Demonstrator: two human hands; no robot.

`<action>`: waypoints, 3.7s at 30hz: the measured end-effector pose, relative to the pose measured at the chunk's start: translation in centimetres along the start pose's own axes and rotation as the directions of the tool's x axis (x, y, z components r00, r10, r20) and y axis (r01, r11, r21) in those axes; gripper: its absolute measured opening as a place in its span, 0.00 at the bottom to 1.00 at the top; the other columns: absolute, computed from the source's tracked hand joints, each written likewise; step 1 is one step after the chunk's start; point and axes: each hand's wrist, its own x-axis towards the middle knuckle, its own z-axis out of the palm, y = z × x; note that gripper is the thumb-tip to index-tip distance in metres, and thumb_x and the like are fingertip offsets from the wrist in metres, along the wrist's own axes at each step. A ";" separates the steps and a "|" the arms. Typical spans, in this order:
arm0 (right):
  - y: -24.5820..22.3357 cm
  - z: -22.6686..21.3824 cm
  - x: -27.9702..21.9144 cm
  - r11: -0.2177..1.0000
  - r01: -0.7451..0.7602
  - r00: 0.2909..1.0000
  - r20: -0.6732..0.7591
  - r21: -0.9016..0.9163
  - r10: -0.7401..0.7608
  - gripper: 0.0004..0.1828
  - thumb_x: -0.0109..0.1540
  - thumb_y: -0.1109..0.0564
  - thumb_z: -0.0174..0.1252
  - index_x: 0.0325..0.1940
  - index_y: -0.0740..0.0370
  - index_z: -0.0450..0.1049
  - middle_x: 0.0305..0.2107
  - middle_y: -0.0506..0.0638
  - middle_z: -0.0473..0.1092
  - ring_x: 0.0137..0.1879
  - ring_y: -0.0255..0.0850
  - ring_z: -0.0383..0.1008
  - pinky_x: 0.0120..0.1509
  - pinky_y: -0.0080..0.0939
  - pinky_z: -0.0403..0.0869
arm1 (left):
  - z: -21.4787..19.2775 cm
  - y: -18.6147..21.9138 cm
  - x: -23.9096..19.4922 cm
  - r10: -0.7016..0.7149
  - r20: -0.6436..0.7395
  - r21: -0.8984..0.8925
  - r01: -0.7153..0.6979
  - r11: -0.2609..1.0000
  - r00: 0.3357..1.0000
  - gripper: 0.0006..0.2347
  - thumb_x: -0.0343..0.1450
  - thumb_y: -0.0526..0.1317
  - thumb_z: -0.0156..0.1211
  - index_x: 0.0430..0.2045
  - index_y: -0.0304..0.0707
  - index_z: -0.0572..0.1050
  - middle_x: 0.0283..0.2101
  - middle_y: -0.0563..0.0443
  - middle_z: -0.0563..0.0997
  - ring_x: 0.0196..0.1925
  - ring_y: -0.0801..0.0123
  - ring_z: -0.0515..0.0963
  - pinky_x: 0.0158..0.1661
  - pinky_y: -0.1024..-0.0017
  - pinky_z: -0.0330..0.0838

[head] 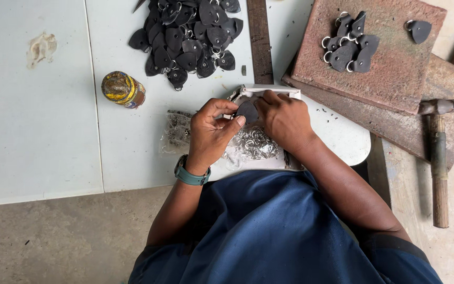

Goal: The person assembles keychains by attaching metal rings to black leather pieces. They pick up a leather piece and a ring, connect them, and place the finished item on a wooden block. Later, they use a hammer to secure the rings on the leather pieces.

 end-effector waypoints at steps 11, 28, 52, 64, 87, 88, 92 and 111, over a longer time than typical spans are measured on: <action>2.1 -2.4 -1.9 0.984 0.011 0.998 -0.057 0.179 -0.001 0.11 0.61 0.56 0.60 0.47 0.61 0.77 0.39 0.50 0.74 0.42 0.49 0.78 0.39 0.47 0.76 | -0.5 -0.3 -0.2 -0.027 -0.084 0.001 0.028 1.000 0.996 0.11 0.72 0.31 0.67 0.45 0.28 0.74 0.44 0.41 0.82 0.39 0.75 0.82 0.36 0.81 0.79; 1.4 -1.8 -2.1 0.725 -0.359 0.932 0.258 0.587 0.253 0.11 0.61 0.59 0.62 0.44 0.68 0.72 0.29 0.54 0.77 0.32 0.40 0.78 0.38 0.40 0.77 | -0.1 -0.4 -0.4 -0.002 -0.072 0.031 0.004 1.000 0.997 0.11 0.73 0.32 0.67 0.46 0.27 0.74 0.45 0.40 0.81 0.41 0.74 0.83 0.39 0.79 0.81; 1.0 -2.5 -4.0 0.090 -0.226 0.927 0.186 0.970 0.325 0.03 0.64 0.65 0.62 0.41 0.69 0.78 0.37 0.50 0.78 0.45 0.35 0.81 0.52 0.33 0.80 | 1.8 -1.5 -0.3 -0.090 0.002 -0.009 0.090 0.996 0.996 0.08 0.74 0.32 0.64 0.44 0.30 0.75 0.44 0.45 0.81 0.42 0.71 0.86 0.39 0.77 0.83; -0.9 -3.2 -3.8 0.647 -0.035 0.932 -0.209 0.762 0.296 0.20 0.62 0.64 0.70 0.54 0.66 0.69 0.38 0.53 0.80 0.48 0.39 0.84 0.53 0.35 0.79 | 3.4 0.0 -0.9 0.029 0.034 -0.066 -0.027 0.997 0.999 0.07 0.75 0.32 0.65 0.44 0.31 0.75 0.43 0.49 0.81 0.42 0.78 0.82 0.43 0.80 0.82; -0.9 -5.1 -3.8 0.711 0.046 0.967 -0.210 0.702 0.145 0.11 0.64 0.60 0.65 0.45 0.66 0.72 0.37 0.56 0.71 0.42 0.48 0.77 0.46 0.43 0.75 | 3.9 3.0 -1.0 0.288 0.129 0.039 -0.295 0.955 0.949 0.07 0.75 0.28 0.62 0.44 0.26 0.75 0.53 0.40 0.76 0.54 0.67 0.80 0.53 0.73 0.80; -1.0 -5.1 -4.1 0.719 0.084 0.960 -0.250 0.689 0.128 0.11 0.65 0.60 0.64 0.46 0.67 0.71 0.38 0.57 0.71 0.43 0.49 0.77 0.46 0.43 0.75 | 4.0 3.0 -1.1 0.266 0.128 -0.017 -0.266 0.964 0.955 0.06 0.75 0.28 0.63 0.44 0.27 0.75 0.51 0.42 0.77 0.52 0.68 0.80 0.52 0.74 0.81; -1.2 -5.5 -5.0 0.713 0.139 0.950 -0.297 0.687 0.101 0.11 0.64 0.58 0.65 0.43 0.67 0.71 0.34 0.56 0.71 0.37 0.47 0.76 0.41 0.42 0.74 | 4.5 2.9 -1.7 0.202 0.156 -0.153 -0.179 0.972 0.967 0.05 0.75 0.28 0.63 0.42 0.27 0.76 0.48 0.43 0.79 0.50 0.70 0.82 0.50 0.75 0.82; 10.5 -6.4 -8.9 0.577 -0.267 0.722 -0.236 0.772 0.650 0.11 0.68 0.64 0.61 0.56 0.66 0.76 0.40 0.52 0.73 0.42 0.34 0.75 0.48 0.34 0.74 | 16.2 2.8 11.8 0.242 0.322 0.393 -0.362 0.845 0.915 0.04 0.74 0.34 0.64 0.39 0.33 0.78 0.38 0.46 0.82 0.39 0.57 0.84 0.43 0.65 0.77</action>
